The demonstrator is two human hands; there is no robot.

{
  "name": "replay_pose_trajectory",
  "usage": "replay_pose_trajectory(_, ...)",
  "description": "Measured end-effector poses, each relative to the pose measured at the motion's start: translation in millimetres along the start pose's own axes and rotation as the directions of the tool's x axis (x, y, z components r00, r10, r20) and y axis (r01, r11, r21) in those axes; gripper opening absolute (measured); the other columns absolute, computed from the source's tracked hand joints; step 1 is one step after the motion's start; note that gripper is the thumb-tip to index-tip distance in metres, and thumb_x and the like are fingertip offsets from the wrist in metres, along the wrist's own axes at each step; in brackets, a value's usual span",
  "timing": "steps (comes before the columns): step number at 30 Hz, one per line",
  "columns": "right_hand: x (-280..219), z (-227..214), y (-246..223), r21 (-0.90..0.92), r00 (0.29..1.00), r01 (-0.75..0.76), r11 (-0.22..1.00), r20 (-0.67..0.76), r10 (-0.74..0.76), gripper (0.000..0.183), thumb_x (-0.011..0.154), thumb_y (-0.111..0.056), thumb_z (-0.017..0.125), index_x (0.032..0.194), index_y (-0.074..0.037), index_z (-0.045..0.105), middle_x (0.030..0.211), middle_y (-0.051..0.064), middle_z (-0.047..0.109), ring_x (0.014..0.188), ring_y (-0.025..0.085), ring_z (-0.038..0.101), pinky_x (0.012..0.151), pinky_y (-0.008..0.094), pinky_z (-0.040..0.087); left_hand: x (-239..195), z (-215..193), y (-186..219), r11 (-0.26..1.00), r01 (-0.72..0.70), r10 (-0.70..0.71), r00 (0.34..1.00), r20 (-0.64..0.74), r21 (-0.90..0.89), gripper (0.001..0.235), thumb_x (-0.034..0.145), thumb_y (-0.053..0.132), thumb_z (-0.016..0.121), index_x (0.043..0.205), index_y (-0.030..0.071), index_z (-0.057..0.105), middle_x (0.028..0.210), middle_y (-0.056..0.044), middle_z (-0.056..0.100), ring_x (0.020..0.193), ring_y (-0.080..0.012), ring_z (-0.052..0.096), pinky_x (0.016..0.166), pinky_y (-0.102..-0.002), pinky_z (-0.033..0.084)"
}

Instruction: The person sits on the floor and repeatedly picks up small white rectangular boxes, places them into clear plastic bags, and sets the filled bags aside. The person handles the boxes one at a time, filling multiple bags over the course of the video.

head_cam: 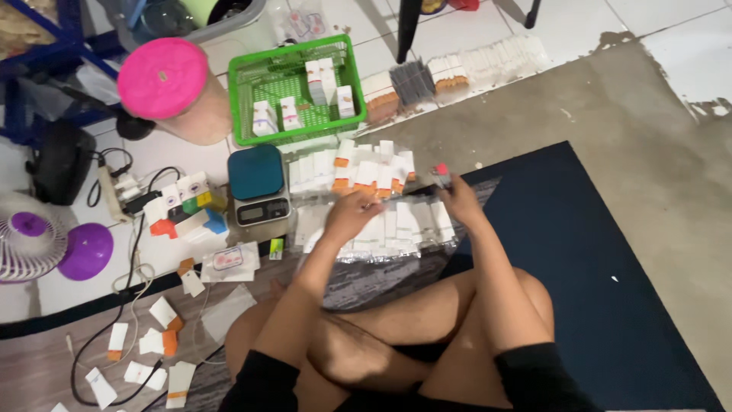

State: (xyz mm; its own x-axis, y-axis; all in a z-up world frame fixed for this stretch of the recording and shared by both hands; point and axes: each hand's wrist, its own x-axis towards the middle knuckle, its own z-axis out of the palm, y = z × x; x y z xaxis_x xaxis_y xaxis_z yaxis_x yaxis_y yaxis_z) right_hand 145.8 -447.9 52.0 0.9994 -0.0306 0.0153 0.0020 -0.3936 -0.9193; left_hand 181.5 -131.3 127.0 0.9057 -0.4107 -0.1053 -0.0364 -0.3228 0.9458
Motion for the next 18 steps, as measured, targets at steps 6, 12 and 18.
replay_pose_trajectory(6,3.4,6.0,62.9,-0.297,0.715,-0.699,0.651,-0.309,0.627,0.057,0.09,-0.036,0.059,0.143,-0.018,0.05,0.127,0.023,0.066,0.124,0.042,0.062,0.1,0.053,0.052,-31.4,-43.8,-50.7,0.724,0.428,-0.379,0.902,-0.206,0.541,0.043,0.091,0.056,0.067,0.075,0.018,0.079,0.074,-0.001,0.077,0.084,-0.0327,0.076,0.072,-0.044,0.057)
replay_pose_trajectory(12,12.7,19.2,121.0,-0.357,0.597,-0.791,0.496,-0.279,0.752,0.061,0.098,-0.03,0.051,0.156,-0.016,0.037,0.154,0.023,0.035,0.14,0.047,0.038,0.109,0.061,0.037,-29.3,-1.3,-76.2,0.646,0.457,-0.462,0.872,-0.163,0.611,0.049,0.087,0.055,0.07,0.103,0.009,0.079,0.101,-0.019,0.077,0.107,-0.0421,0.072,0.089,-0.053,0.058)
replay_pose_trajectory(18,0.4,21.0,73.2,-0.409,0.665,-0.74,0.534,-0.326,0.672,0.065,0.095,-0.039,0.06,0.154,-0.02,0.043,0.157,0.022,0.03,0.146,0.045,0.029,0.114,0.061,0.025,-27.9,1.9,-84.9,0.693,0.458,-0.461,0.875,-0.146,0.557,0.037,0.082,0.038,0.081,0.107,0.01,0.079,0.104,-0.015,0.077,0.109,-0.0402,0.072,0.092,-0.054,0.056)
